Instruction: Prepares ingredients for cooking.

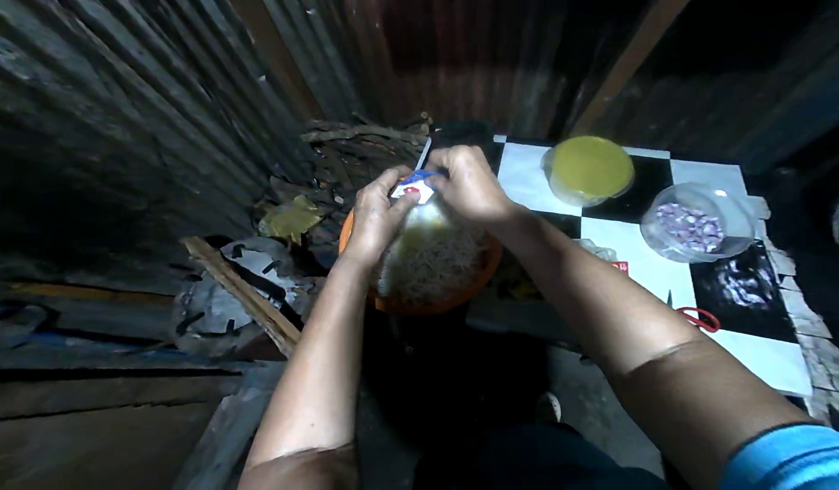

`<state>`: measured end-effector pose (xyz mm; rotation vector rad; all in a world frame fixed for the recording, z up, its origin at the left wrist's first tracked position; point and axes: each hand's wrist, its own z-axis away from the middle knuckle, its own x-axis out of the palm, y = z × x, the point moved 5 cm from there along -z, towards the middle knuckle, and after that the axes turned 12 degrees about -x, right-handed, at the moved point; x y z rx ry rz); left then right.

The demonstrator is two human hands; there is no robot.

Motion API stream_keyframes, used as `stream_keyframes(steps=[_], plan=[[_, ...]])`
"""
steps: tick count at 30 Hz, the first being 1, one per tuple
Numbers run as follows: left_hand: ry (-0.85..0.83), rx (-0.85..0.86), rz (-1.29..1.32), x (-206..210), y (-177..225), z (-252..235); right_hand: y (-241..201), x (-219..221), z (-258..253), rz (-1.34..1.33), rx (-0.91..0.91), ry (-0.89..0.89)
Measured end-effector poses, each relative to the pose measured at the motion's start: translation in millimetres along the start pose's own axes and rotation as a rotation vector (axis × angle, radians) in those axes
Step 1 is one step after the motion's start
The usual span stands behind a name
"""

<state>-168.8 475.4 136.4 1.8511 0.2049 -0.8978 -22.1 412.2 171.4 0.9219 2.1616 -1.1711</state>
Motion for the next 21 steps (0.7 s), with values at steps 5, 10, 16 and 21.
stream_keyframes(steps=[5,10,16,21], plan=[[0.047,0.026,-0.035,-0.4,-2.1,-8.6,-2.2,5.5,-3.1,-0.006,-0.009,-0.002],[0.042,0.057,-0.037,-3.0,3.1,-10.8,-10.5,1.2,-6.4,0.075,-0.018,-0.025],[0.079,0.115,0.017,-6.5,8.5,-17.7,-10.4,-1.5,-13.1,0.068,-0.004,-0.036],[0.061,0.128,0.050,-3.6,1.9,-22.2,-10.3,-3.7,-15.0,0.159,0.007,-0.104]])
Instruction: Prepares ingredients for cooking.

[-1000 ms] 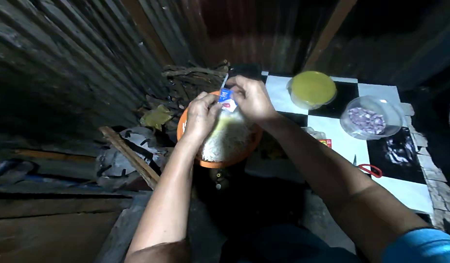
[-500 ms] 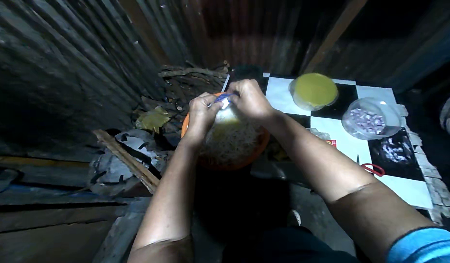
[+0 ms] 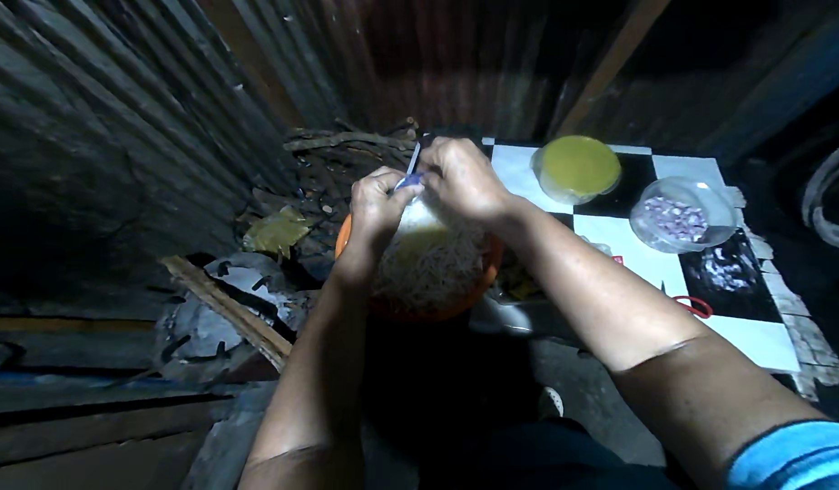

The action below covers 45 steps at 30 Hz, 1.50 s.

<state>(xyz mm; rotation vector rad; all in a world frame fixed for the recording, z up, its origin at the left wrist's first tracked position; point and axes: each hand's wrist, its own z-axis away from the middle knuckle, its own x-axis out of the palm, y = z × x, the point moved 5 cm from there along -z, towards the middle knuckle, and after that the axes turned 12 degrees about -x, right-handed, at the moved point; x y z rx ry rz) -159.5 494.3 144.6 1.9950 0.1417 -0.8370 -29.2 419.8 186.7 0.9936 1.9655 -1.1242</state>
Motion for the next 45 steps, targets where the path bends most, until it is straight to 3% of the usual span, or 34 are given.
stream_keyframes(steps=[4,10,15,19,24,32,34,36,38,40,45], plan=[[-0.092,0.029,-0.009,1.7,0.2,1.8,-4.5,-2.3,-0.6,0.098,0.032,-0.067],[-0.060,-0.008,0.040,2.4,-6.1,2.7,-15.7,3.0,-0.2,0.170,0.054,-0.159],[-0.075,0.135,0.052,8.0,-9.3,14.8,-18.9,6.1,6.5,0.205,0.029,-0.191],[-0.085,0.147,0.071,16.4,-8.5,25.1,-18.3,5.0,20.2,0.203,0.048,-0.255],[-0.136,0.203,-0.108,32.6,-8.2,34.4,-14.6,10.8,39.8,0.273,0.011,-0.385],[-0.068,0.146,0.027,31.7,-17.3,39.8,-1.2,-4.3,62.1,0.179,0.088,-0.086],[-0.068,0.278,0.013,36.8,-19.4,50.1,-7.1,8.8,76.5,0.194,0.080,0.049],[-0.191,0.265,-0.112,41.1,-21.2,66.8,-16.3,39.2,99.9,0.253,0.029,0.149],[-0.295,0.199,-0.215,43.1,-31.3,79.1,-24.0,63.3,115.1,0.246,0.066,0.090],[-0.288,0.179,-0.241,42.3,-47.6,86.8,-29.0,72.0,120.8,0.201,0.133,0.013],[-0.265,0.222,-0.245,32.9,-56.7,94.6,-25.9,82.4,124.9,0.101,0.188,0.056]])
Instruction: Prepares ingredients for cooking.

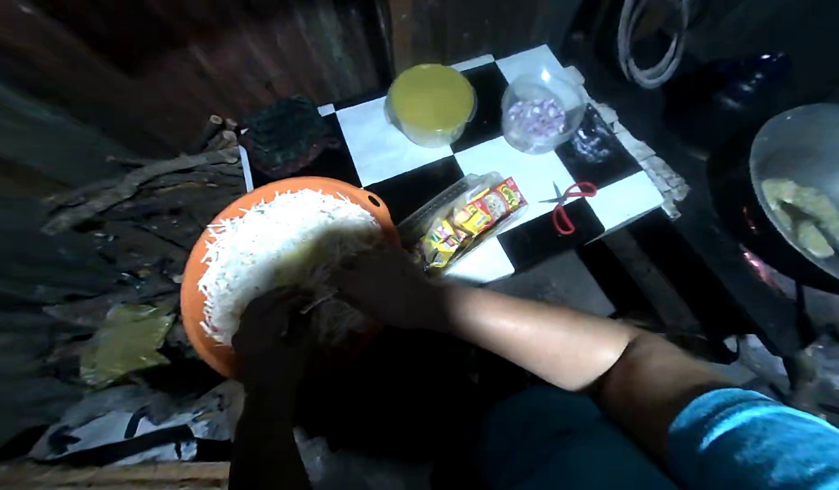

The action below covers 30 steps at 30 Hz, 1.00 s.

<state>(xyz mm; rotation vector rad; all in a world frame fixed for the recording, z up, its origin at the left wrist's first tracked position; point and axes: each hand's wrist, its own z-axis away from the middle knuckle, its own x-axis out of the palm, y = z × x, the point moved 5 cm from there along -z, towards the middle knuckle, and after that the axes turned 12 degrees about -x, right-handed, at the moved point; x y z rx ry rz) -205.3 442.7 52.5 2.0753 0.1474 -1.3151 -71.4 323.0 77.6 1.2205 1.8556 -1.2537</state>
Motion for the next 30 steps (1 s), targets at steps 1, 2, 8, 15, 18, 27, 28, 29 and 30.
stream_keyframes(steps=[1,2,8,15,18,27,28,29,30], plan=[[0.013,0.011,-0.010,1.0,-3.9,0.7,-0.3,-0.6,-1.6,-0.012,-0.004,0.014],[0.029,0.027,-0.017,1.7,-6.2,1.3,-2.0,-1.5,-2.3,-0.003,-0.029,0.038],[0.059,0.086,-0.095,-1.7,21.7,4.5,-8.2,-16.6,15.5,0.077,-0.149,0.080],[0.074,0.181,0.151,21.5,78.8,-1.6,29.2,-55.7,75.2,-0.083,0.115,0.089],[0.045,0.203,0.201,45.6,120.2,1.0,57.4,-64.5,137.6,-0.278,0.232,0.325],[-0.254,0.259,0.188,146.5,216.7,58.4,57.3,-209.9,466.7,-0.099,0.744,0.704],[-0.306,0.258,0.192,160.3,225.6,67.7,50.5,-228.8,509.2,-0.057,0.800,0.773],[-0.356,0.254,0.190,173.4,236.5,76.4,42.2,-246.7,550.9,-0.012,0.844,0.842],[-0.407,0.252,0.182,185.8,248.6,84.4,33.8,-261.9,593.7,0.014,0.874,0.922]])
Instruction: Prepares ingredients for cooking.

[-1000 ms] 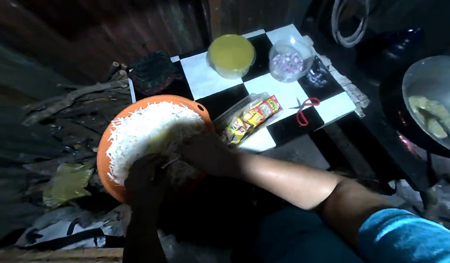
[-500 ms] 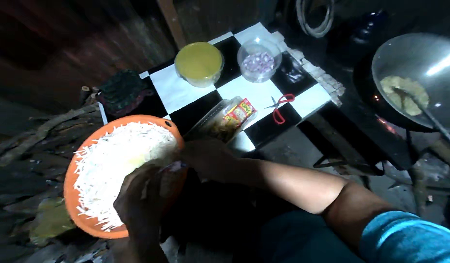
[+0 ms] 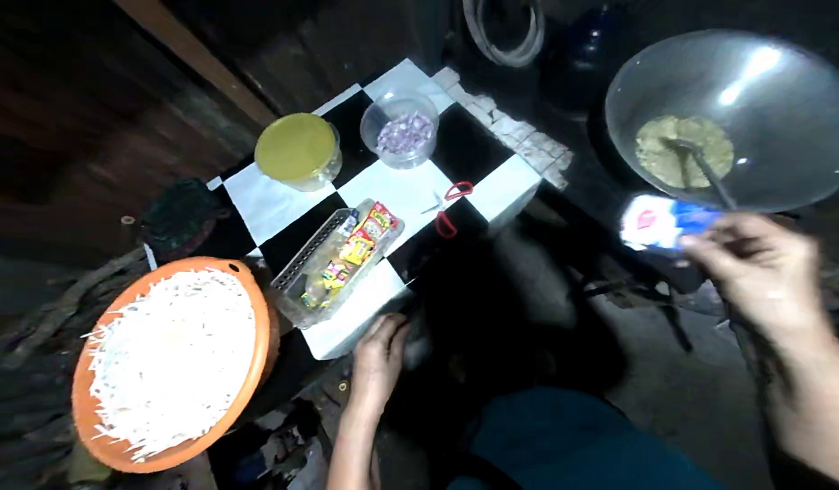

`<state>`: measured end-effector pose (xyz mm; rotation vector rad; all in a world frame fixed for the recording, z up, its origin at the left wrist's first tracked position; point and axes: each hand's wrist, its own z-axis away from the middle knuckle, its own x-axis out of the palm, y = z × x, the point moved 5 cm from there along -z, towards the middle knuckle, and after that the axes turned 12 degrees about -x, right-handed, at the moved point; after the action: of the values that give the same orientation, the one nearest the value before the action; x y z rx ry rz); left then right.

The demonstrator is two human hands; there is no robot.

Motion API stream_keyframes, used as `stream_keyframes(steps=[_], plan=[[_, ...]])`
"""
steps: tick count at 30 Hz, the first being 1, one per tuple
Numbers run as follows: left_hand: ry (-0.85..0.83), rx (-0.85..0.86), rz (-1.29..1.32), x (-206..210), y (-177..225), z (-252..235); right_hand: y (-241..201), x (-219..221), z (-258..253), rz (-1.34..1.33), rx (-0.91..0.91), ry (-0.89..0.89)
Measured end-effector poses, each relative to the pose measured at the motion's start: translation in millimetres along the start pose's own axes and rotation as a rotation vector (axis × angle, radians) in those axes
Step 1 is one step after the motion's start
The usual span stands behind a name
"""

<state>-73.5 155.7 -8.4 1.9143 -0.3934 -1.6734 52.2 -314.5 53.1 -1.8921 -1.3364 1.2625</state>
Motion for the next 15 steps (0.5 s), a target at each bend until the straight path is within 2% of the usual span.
stream_keyframes(steps=[3,6,9,12,15], plan=[[-0.109,0.029,-0.045,41.2,32.1,-6.8,63.5,-110.3,33.3,-0.060,0.088,0.259],[-0.164,0.040,-0.173,61.2,64.7,-16.8,103.8,-173.4,69.1,-0.082,0.236,0.483],[-0.192,0.104,-0.235,69.0,93.7,-28.2,116.1,-203.0,95.0,-0.049,0.473,0.641],[-0.191,0.198,-0.237,73.9,111.0,-33.3,172.8,-227.8,130.0,-0.045,0.632,0.764],[-0.291,0.181,-0.262,83.4,122.7,-28.2,227.3,-233.8,157.0,-0.041,0.741,0.784]])
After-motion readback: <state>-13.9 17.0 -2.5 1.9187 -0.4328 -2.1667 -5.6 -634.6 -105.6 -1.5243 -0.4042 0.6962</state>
